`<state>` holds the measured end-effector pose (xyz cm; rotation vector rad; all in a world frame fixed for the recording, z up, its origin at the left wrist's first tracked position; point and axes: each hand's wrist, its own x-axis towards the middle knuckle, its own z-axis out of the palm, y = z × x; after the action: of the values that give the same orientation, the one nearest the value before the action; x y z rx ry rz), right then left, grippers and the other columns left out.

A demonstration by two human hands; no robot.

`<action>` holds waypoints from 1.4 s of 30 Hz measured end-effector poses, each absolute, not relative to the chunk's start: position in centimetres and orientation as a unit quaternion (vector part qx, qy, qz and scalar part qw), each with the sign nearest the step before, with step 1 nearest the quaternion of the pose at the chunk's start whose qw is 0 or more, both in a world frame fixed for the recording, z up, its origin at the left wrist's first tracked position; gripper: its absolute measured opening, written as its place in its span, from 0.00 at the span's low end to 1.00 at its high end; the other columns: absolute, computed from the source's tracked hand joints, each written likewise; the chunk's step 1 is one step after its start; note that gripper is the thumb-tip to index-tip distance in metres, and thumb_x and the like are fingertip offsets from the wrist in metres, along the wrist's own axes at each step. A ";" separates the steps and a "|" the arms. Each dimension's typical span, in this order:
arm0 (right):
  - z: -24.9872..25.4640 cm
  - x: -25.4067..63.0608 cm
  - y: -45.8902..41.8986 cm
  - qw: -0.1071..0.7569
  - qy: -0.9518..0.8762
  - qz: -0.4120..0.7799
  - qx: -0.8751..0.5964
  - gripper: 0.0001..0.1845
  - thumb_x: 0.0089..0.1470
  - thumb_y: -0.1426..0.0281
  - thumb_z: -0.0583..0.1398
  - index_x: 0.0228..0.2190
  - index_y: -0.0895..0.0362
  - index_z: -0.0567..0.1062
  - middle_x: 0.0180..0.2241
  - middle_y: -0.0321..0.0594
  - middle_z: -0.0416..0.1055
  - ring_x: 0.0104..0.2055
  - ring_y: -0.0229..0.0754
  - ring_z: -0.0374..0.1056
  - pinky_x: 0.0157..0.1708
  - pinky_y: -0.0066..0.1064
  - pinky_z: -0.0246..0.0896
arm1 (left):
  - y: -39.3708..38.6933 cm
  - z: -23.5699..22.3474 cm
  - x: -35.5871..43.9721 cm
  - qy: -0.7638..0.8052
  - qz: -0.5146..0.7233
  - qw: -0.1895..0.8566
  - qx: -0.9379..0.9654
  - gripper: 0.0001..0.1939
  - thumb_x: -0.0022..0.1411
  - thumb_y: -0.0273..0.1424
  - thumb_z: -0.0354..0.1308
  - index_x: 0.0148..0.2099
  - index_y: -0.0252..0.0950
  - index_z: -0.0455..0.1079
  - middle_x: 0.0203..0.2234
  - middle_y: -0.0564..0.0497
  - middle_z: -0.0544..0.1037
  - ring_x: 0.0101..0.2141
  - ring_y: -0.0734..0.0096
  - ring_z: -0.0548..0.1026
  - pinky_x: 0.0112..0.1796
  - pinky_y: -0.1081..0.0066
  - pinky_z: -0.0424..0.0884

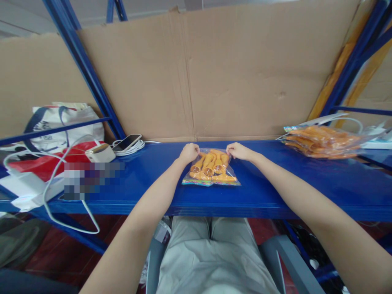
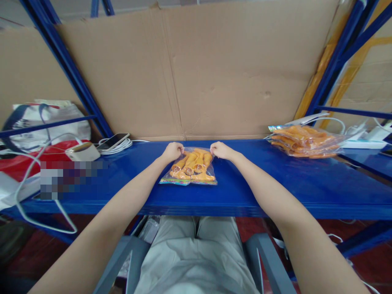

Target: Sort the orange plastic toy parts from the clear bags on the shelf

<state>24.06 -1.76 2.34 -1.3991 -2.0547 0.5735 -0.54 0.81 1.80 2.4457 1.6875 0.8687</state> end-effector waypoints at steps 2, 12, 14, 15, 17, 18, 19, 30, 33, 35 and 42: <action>2.5 24.0 -2.0 0.284 -0.763 0.218 -0.539 0.15 0.47 0.81 0.52 0.15 0.56 0.67 0.15 0.33 0.64 0.18 0.34 0.59 0.23 0.26 0.54 | 0.7 1.8 -0.5 0.530 0.280 0.003 0.800 0.12 0.45 0.17 0.52 0.21 0.38 0.71 0.25 0.49 0.79 0.35 0.64 0.77 0.41 0.70 0.70; 2.9 23.6 -2.2 0.400 -0.686 0.312 -0.522 0.16 0.53 0.63 0.66 0.21 0.57 0.71 0.23 0.37 0.73 0.26 0.35 0.65 0.29 0.25 0.60 | 0.2 2.4 -0.2 0.433 0.372 -0.014 0.821 0.13 0.46 0.15 0.48 0.21 0.37 0.67 0.27 0.50 0.76 0.35 0.67 0.75 0.41 0.70 0.70; 3.0 23.7 -2.6 0.409 -0.670 0.341 -0.517 0.13 0.50 0.62 0.69 0.27 0.57 0.74 0.27 0.38 0.76 0.27 0.35 0.67 0.27 0.24 0.60 | -0.1 2.4 0.2 0.410 0.391 -0.010 0.824 0.13 0.46 0.15 0.48 0.21 0.37 0.67 0.27 0.50 0.75 0.35 0.68 0.74 0.41 0.70 0.70; 3.1 23.7 -2.8 0.400 -0.672 0.357 -0.511 0.13 0.49 0.62 0.70 0.30 0.57 0.76 0.28 0.38 0.77 0.28 0.35 0.68 0.27 0.23 0.60 | -0.4 2.4 0.4 0.398 0.398 -0.011 0.827 0.14 0.47 0.15 0.47 0.21 0.37 0.66 0.27 0.50 0.75 0.34 0.68 0.74 0.41 0.71 0.69; 3.4 23.9 -3.3 0.363 -0.680 0.402 -0.495 0.17 0.47 0.59 0.71 0.33 0.57 0.78 0.30 0.38 0.78 0.30 0.36 0.70 0.27 0.23 0.62 | -1.0 2.5 0.8 0.376 0.406 -0.019 0.833 0.14 0.47 0.15 0.47 0.22 0.37 0.66 0.28 0.51 0.74 0.35 0.69 0.74 0.40 0.72 0.69; 3.6 24.0 -3.6 0.344 -0.678 0.431 -0.487 0.18 0.46 0.58 0.71 0.33 0.58 0.79 0.31 0.39 0.79 0.31 0.36 0.71 0.28 0.23 0.64 | -1.3 2.5 1.0 0.367 0.406 -0.024 0.837 0.14 0.48 0.15 0.47 0.23 0.37 0.66 0.29 0.51 0.74 0.35 0.70 0.73 0.40 0.72 0.69; 3.7 24.1 -3.8 0.326 -0.670 0.463 -0.480 0.18 0.46 0.57 0.71 0.33 0.58 0.80 0.31 0.39 0.79 0.31 0.37 0.72 0.29 0.23 0.66 | -1.5 2.6 1.1 0.360 0.404 -0.028 0.841 0.14 0.48 0.15 0.46 0.23 0.37 0.66 0.29 0.51 0.74 0.35 0.70 0.73 0.40 0.73 0.69; 4.2 22.1 -5.5 0.317 -0.596 0.598 -0.431 0.08 0.46 0.71 0.71 0.30 0.61 0.79 0.31 0.43 0.80 0.29 0.38 0.75 0.34 0.26 0.73 | -2.3 2.7 1.6 0.354 0.384 -0.050 0.852 0.14 0.54 0.16 0.47 0.28 0.37 0.68 0.41 0.48 0.76 0.43 0.69 0.74 0.46 0.72 0.69; 4.5 22.1 -5.6 0.336 -0.584 0.595 -0.438 0.06 0.48 0.73 0.70 0.30 0.61 0.79 0.32 0.44 0.80 0.29 0.38 0.75 0.36 0.28 0.73 | -1.9 2.9 1.1 0.354 0.420 -0.074 0.833 0.13 0.57 0.17 0.47 0.31 0.37 0.69 0.49 0.47 0.73 0.50 0.67 0.72 0.51 0.70 0.68; 5.1 22.6 -5.4 0.359 -0.569 0.592 -0.444 0.05 0.50 0.73 0.69 0.30 0.62 0.79 0.32 0.46 0.80 0.29 0.40 0.76 0.37 0.30 0.74 | -1.5 3.0 0.5 0.362 0.458 -0.088 0.807 0.14 0.58 0.17 0.46 0.34 0.37 0.70 0.51 0.45 0.72 0.53 0.66 0.70 0.52 0.68 0.67; 7.4 28.3 -2.1 0.631 -0.431 0.437 -0.474 0.06 0.61 0.73 0.57 0.31 0.58 0.72 0.29 0.44 0.77 0.33 0.43 0.76 0.37 0.36 0.75 | 0.7 2.9 -2.0 0.412 0.541 -0.067 0.730 0.13 0.55 0.16 0.48 0.33 0.37 0.68 0.41 0.46 0.73 0.46 0.65 0.72 0.47 0.68 0.70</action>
<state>28.33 -2.12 7.38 -1.0852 -0.9871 0.9993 -1.96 0.73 2.91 2.3977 1.3538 1.7754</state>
